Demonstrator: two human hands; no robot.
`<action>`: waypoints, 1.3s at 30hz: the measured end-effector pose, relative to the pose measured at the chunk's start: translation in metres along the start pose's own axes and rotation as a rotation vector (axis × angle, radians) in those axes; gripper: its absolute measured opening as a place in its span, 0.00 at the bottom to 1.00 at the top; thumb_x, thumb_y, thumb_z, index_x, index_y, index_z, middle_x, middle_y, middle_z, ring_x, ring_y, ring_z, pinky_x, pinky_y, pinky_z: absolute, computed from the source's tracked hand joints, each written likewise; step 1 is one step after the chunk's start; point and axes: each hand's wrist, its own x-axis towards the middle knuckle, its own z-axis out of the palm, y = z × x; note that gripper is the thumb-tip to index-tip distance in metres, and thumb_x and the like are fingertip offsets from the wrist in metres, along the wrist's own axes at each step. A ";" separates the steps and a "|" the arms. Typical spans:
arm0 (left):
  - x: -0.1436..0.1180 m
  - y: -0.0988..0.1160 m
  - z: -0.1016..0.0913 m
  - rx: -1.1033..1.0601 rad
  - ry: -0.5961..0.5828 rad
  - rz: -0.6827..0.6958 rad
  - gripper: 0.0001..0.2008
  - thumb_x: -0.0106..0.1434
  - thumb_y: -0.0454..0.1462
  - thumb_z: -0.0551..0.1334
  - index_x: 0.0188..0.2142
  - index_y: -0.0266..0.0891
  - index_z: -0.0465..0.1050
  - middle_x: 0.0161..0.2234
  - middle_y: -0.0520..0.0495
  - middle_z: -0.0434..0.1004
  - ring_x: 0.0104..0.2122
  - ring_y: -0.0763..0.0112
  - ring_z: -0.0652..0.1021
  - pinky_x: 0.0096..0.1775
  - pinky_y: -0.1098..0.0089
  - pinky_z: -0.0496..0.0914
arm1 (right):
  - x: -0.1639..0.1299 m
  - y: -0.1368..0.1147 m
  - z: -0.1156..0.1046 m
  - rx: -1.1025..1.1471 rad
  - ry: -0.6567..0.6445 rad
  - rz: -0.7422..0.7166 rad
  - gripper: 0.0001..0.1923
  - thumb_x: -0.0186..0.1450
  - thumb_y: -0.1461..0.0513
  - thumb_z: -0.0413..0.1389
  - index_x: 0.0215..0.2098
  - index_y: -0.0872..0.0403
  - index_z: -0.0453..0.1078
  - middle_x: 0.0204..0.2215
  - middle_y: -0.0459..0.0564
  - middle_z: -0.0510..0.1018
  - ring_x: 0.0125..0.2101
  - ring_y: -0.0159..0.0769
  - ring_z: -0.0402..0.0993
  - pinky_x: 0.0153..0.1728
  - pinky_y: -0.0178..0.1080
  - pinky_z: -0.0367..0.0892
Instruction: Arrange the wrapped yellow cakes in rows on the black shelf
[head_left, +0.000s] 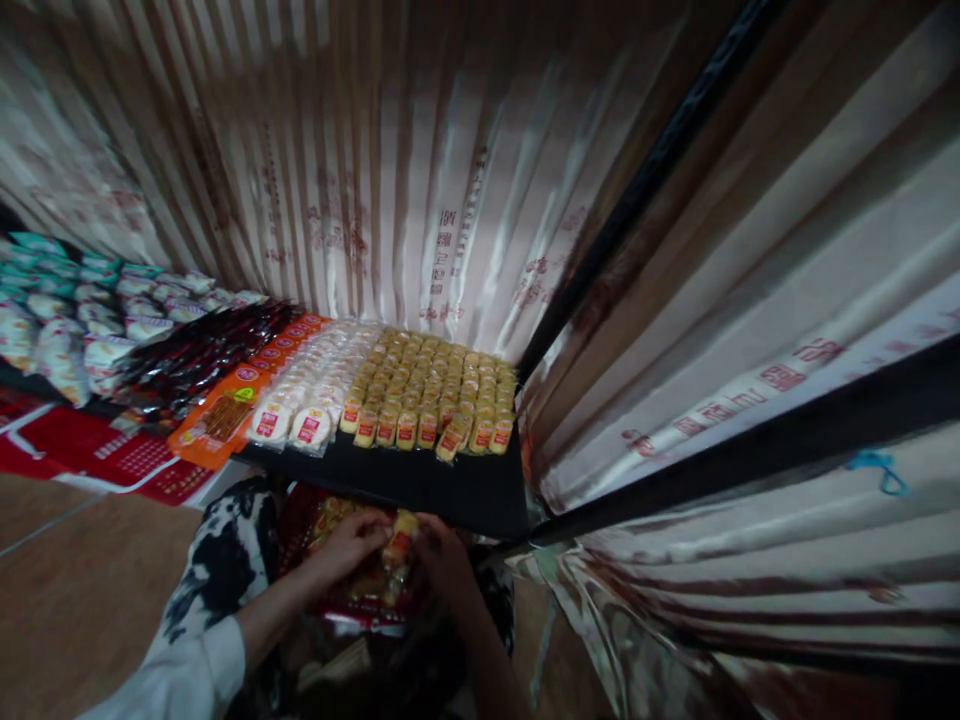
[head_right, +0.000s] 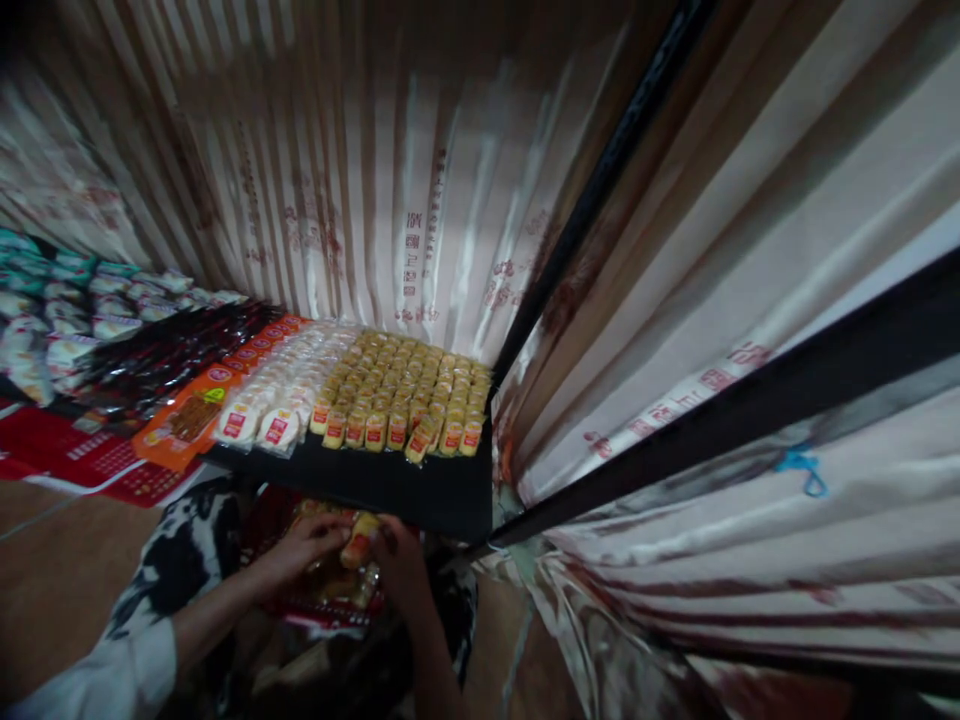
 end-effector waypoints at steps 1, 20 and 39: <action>-0.001 0.003 0.000 0.009 -0.010 -0.002 0.24 0.47 0.50 0.61 0.37 0.34 0.74 0.37 0.43 0.77 0.39 0.61 0.73 0.43 0.66 0.65 | 0.000 -0.004 -0.002 0.042 0.016 0.021 0.16 0.58 0.53 0.52 0.38 0.54 0.70 0.29 0.48 0.77 0.31 0.37 0.73 0.33 0.37 0.67; 0.017 0.080 0.023 0.602 0.028 0.388 0.20 0.55 0.35 0.55 0.48 0.38 0.64 0.45 0.43 0.71 0.44 0.66 0.72 0.47 0.69 0.64 | -0.010 -0.005 -0.024 -0.495 0.656 -0.189 0.25 0.60 0.49 0.49 0.48 0.55 0.66 0.45 0.57 0.72 0.47 0.44 0.67 0.46 0.45 0.62; 0.071 0.078 0.073 0.569 0.145 0.568 0.17 0.61 0.32 0.48 0.48 0.36 0.65 0.47 0.42 0.65 0.45 0.69 0.70 0.50 0.68 0.65 | 0.043 0.015 -0.053 -0.489 0.655 -0.093 0.27 0.60 0.49 0.48 0.48 0.61 0.66 0.33 0.56 0.76 0.32 0.40 0.71 0.36 0.41 0.66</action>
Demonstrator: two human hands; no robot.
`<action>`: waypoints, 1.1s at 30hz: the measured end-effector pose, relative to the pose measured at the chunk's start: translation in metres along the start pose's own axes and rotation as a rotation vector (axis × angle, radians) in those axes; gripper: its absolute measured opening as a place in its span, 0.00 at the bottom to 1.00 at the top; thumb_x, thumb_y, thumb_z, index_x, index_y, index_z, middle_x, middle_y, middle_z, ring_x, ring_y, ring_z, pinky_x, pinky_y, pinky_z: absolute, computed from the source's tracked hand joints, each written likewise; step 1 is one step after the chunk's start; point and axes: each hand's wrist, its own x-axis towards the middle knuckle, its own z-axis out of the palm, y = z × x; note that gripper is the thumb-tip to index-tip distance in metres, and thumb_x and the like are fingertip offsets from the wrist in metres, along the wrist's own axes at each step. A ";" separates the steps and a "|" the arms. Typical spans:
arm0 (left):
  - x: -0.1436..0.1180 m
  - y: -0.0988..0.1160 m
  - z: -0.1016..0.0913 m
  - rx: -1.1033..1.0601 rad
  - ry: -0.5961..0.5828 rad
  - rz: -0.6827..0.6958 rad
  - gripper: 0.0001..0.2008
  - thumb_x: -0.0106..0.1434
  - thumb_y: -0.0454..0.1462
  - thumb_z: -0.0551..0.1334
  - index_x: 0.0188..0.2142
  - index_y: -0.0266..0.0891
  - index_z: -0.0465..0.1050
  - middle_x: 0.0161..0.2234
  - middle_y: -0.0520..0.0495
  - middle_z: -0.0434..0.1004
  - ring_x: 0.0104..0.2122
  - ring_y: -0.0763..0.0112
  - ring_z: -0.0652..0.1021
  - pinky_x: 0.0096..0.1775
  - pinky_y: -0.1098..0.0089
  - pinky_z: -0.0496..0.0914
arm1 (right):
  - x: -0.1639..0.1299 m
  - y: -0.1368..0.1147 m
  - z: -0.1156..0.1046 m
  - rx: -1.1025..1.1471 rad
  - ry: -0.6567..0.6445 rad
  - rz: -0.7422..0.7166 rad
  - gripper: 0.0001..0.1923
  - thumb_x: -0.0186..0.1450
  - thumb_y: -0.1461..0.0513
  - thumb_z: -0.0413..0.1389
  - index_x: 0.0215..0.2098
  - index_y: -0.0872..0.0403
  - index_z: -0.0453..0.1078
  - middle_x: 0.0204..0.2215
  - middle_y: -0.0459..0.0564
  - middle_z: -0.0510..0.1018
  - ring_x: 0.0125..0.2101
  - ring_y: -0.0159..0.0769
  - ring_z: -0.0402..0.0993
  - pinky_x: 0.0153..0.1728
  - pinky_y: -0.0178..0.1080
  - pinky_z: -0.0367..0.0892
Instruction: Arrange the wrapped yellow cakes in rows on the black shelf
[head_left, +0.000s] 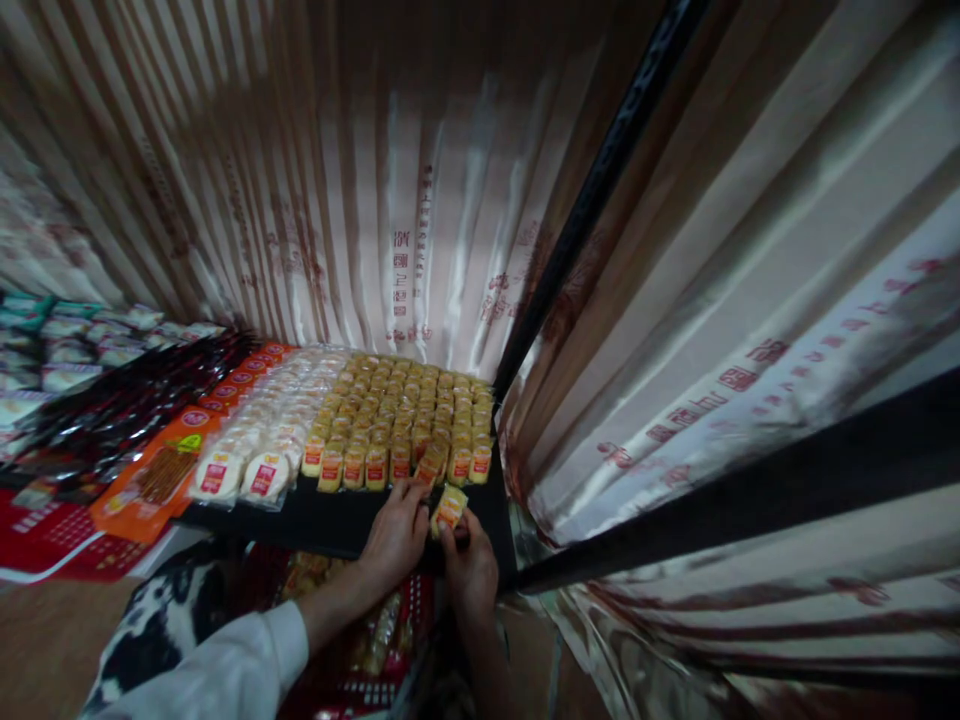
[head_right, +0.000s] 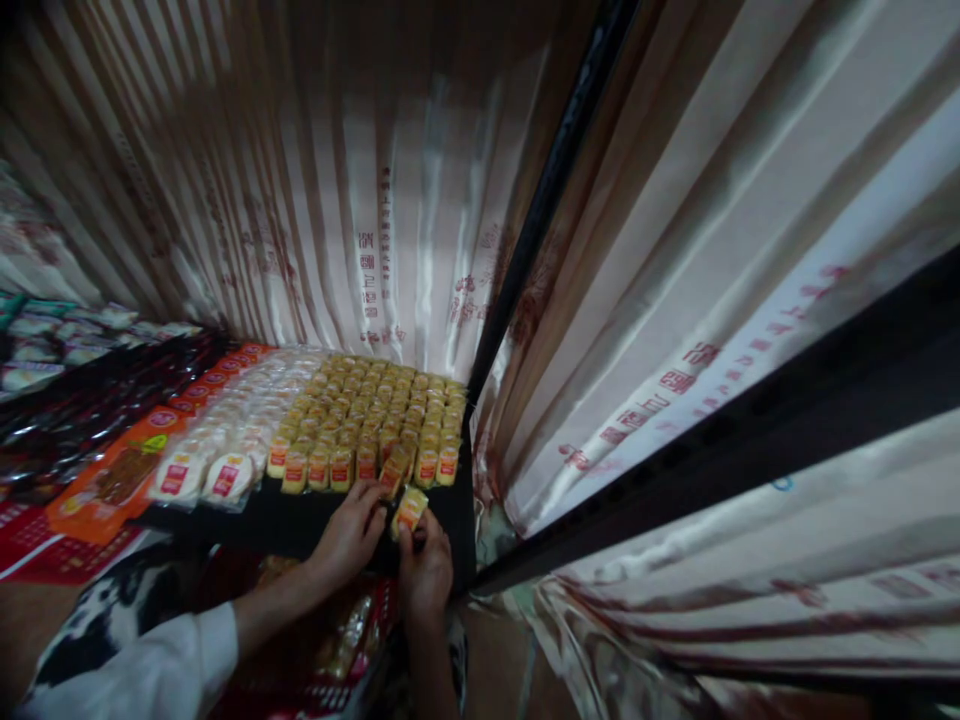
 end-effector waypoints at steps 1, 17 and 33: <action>-0.003 -0.004 0.004 0.028 0.003 -0.007 0.17 0.60 0.31 0.47 0.48 0.36 0.65 0.49 0.41 0.63 0.46 0.69 0.70 0.51 0.69 0.65 | 0.003 -0.002 -0.001 0.014 0.000 0.031 0.26 0.60 0.50 0.48 0.48 0.60 0.66 0.33 0.55 0.76 0.32 0.40 0.71 0.35 0.40 0.65; 0.006 -0.018 0.034 0.069 -0.083 -0.098 0.29 0.58 0.27 0.46 0.60 0.31 0.48 0.54 0.35 0.57 0.53 0.64 0.65 0.52 0.68 0.63 | 0.039 -0.011 0.017 0.023 0.009 -0.035 0.24 0.60 0.54 0.48 0.49 0.58 0.67 0.34 0.54 0.75 0.32 0.37 0.70 0.38 0.38 0.65; 0.008 -0.030 0.032 0.128 -0.082 0.014 0.25 0.59 0.29 0.48 0.57 0.34 0.57 0.47 0.37 0.66 0.46 0.62 0.69 0.48 0.63 0.66 | 0.032 -0.013 0.022 0.119 0.040 0.061 0.28 0.59 0.50 0.47 0.51 0.59 0.64 0.37 0.56 0.75 0.35 0.40 0.71 0.40 0.41 0.65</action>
